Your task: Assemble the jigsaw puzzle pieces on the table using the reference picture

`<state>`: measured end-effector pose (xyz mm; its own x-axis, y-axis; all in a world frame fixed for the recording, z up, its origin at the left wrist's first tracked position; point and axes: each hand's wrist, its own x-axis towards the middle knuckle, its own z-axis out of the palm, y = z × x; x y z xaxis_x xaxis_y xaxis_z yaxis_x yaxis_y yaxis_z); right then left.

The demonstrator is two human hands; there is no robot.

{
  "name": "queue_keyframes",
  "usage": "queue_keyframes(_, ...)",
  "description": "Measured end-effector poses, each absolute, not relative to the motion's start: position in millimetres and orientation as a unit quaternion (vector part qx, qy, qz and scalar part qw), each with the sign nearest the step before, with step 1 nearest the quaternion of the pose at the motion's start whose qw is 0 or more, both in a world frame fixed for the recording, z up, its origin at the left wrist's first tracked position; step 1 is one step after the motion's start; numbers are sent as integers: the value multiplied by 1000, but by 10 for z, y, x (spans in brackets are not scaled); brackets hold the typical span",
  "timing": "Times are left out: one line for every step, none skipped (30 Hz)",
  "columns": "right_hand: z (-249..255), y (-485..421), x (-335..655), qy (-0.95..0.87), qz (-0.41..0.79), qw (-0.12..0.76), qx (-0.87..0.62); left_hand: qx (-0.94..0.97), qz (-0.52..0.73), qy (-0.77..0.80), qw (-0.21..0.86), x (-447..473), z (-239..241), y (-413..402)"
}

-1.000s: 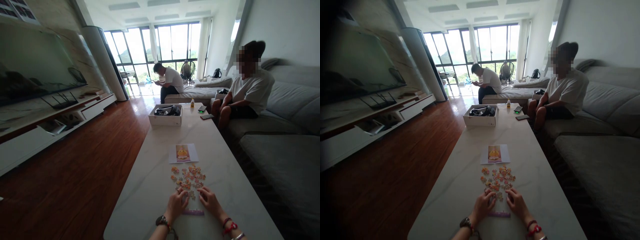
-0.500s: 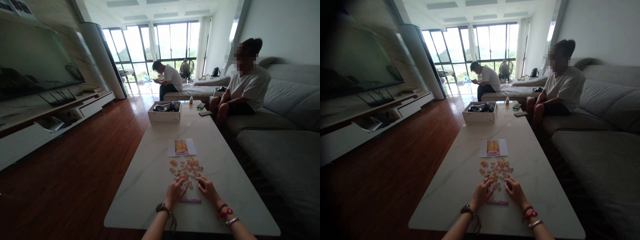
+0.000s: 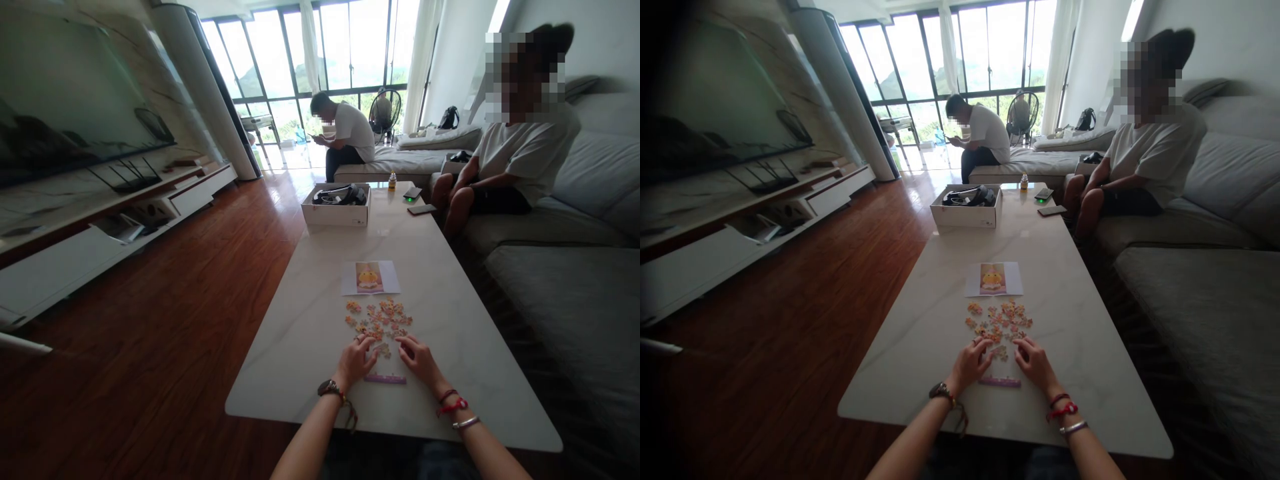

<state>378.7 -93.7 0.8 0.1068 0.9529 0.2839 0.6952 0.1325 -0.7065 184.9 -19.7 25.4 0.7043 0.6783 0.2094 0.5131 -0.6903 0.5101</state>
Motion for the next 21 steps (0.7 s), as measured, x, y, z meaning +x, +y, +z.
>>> queue_keyframes(10, -937, 3785, -647, 170, 384, -637, 898, 194, 331, 216, 1845, 248, -196)
queue_keyframes(13, -939, 3783, -647, 172, 383, -637, 897, 194, 331, 220, 1842, 244, -194)
queue_keyframes(19, -940, 3779, -645, 173, 383, -638, 895, 194, 332, 224, 1838, 245, -191)
queue_keyframes(26, -941, 3775, -643, 174, 383, -639, 893, 195, 335, 229, 1834, 248, -189)
queue_keyframes(34, -942, 3770, -642, 175, 384, -640, 890, 196, 337, 235, 1831, 252, -186)
queue_keyframes(43, -942, 3766, -641, 176, 384, -641, 888, 197, 340, 240, 1828, 257, -183)
queue_keyframes(52, -942, 3762, -639, 176, 384, -642, 885, 198, 342, 246, 1826, 262, -180)
queue_keyframes(59, -942, 3759, -638, 178, 385, -643, 882, 201, 343, 251, 1824, 264, -178)
queue_keyframes(65, -941, 3758, -637, 181, 385, -643, 880, 205, 345, 255, 1823, 265, -176)
queue_keyframes(69, -940, 3759, -636, 185, 386, -642, 877, 210, 347, 258, 1823, 262, -174)
queue_keyframes(70, -938, 3762, -633, 189, 389, -642, 874, 215, 349, 262, 1823, 256, -173)
queue_keyframes(68, -936, 3767, -630, 194, 392, -642, 870, 223, 350, 266, 1823, 247, -172)
queue_keyframes(63, -935, 3775, -626, 199, 396, -642, 866, 231, 352, 270, 1824, 235, -170)
queue_keyframes(55, -933, 3784, -621, 204, 399, -643, 860, 242, 356, 275, 1826, 220, -165)
queue_keyframes(47, -931, 3794, -615, 211, 403, -644, 851, 254, 364, 280, 1828, 204, -156)
queue_keyframes(38, -927, 3805, -608, 218, 407, -646, 841, 267, 377, 283, 1831, 186, -141)
queue_keyframes(30, -921, 3816, -599, 226, 411, -649, 828, 280, 396, 282, 1834, 169, -120)
queue_keyframes(25, -910, 3826, -590, 235, 417, -651, 814, 292, 420, 276, 1836, 152, -92)
queue_keyframes(23, -893, 3837, -579, 244, 423, -652, 799, 301, 447, 267, 1837, 136, -59)
queue_keyframes(26, -870, 3847, -569, 253, 429, -654, 785, 307, 473, 254, 1836, 123, -20)
queue_keyframes(33, -839, 3858, -561, 258, 435, -656, 774, 311, 497, 240, 1833, 112, 20)
